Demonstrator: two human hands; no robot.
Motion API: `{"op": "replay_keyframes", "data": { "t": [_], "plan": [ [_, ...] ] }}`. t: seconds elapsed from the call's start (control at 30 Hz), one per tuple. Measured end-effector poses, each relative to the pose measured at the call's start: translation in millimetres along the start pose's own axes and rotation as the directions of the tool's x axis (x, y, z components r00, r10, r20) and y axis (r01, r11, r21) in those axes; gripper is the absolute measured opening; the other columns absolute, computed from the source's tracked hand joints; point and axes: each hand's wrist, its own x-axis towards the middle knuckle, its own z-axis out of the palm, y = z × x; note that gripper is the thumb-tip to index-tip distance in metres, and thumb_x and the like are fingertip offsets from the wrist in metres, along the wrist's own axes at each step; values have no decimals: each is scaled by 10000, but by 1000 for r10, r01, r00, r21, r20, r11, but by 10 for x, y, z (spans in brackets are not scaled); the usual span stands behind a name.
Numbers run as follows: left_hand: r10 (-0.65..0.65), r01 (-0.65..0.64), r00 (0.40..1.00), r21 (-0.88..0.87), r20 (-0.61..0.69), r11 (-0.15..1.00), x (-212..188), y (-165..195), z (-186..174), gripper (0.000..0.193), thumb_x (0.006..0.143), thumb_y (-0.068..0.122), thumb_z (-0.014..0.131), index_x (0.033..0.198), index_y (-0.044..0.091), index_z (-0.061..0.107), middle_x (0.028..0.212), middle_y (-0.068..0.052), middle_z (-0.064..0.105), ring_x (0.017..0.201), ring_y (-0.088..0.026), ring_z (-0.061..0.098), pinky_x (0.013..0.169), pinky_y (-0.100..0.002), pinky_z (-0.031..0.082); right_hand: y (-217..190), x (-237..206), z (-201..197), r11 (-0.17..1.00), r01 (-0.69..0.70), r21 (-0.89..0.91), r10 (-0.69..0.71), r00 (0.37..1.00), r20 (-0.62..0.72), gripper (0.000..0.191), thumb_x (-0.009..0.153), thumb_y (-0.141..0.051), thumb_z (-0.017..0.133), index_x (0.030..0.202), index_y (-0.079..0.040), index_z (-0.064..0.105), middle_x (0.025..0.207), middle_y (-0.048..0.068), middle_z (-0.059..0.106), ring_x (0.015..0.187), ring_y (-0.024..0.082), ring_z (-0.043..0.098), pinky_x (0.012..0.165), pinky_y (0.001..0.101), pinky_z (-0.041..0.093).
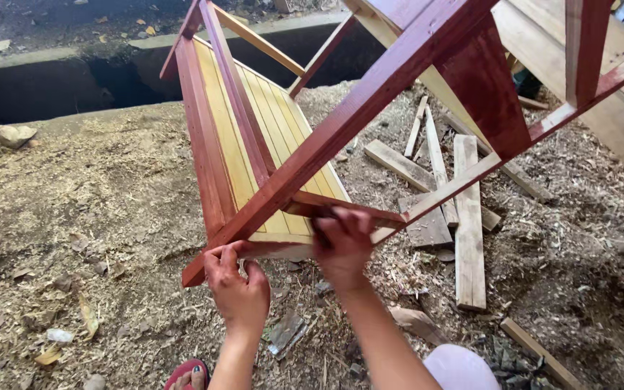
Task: The person applies a reddish wood stain to a wooden chair frame using a cloth, wiping the stain across the slats, rails and legs. They rotate and reposition the chair to reach different sides, working the stain into the wood surfaces.
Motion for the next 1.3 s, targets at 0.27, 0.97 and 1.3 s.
{"op": "replay_keyframes", "data": {
  "t": [0.27,0.97,1.3],
  "plan": [
    [26,-29,995,30,94,999,-93,131,125,263,794,26,595,1042,61,677,1074,-168,547,1076,-390,567,955,-492,448,-193,239,-75,994,108,-6,-107,991,76,236,744,-187,793,875,-186,596,1010,47,648,877,314,588,735,452,511],
    [104,-101,979,-30,174,994,-320,124,321,303,780,-7,593,1047,87,702,1051,-140,581,1053,-345,584,924,-471,461,1050,-433,-3,940,-295,-169,284,955,-91,238,810,-209,728,925,-156,527,1045,89,635,991,320,598,868,470,479],
    [93,-91,959,-18,267,996,-521,35,474,272,792,-19,598,1041,57,676,1005,-120,553,1002,-300,567,889,-440,457,749,-381,115,921,-355,161,378,913,-152,213,846,-26,674,966,-97,513,951,76,594,932,255,606,856,398,484]
  ]
}}
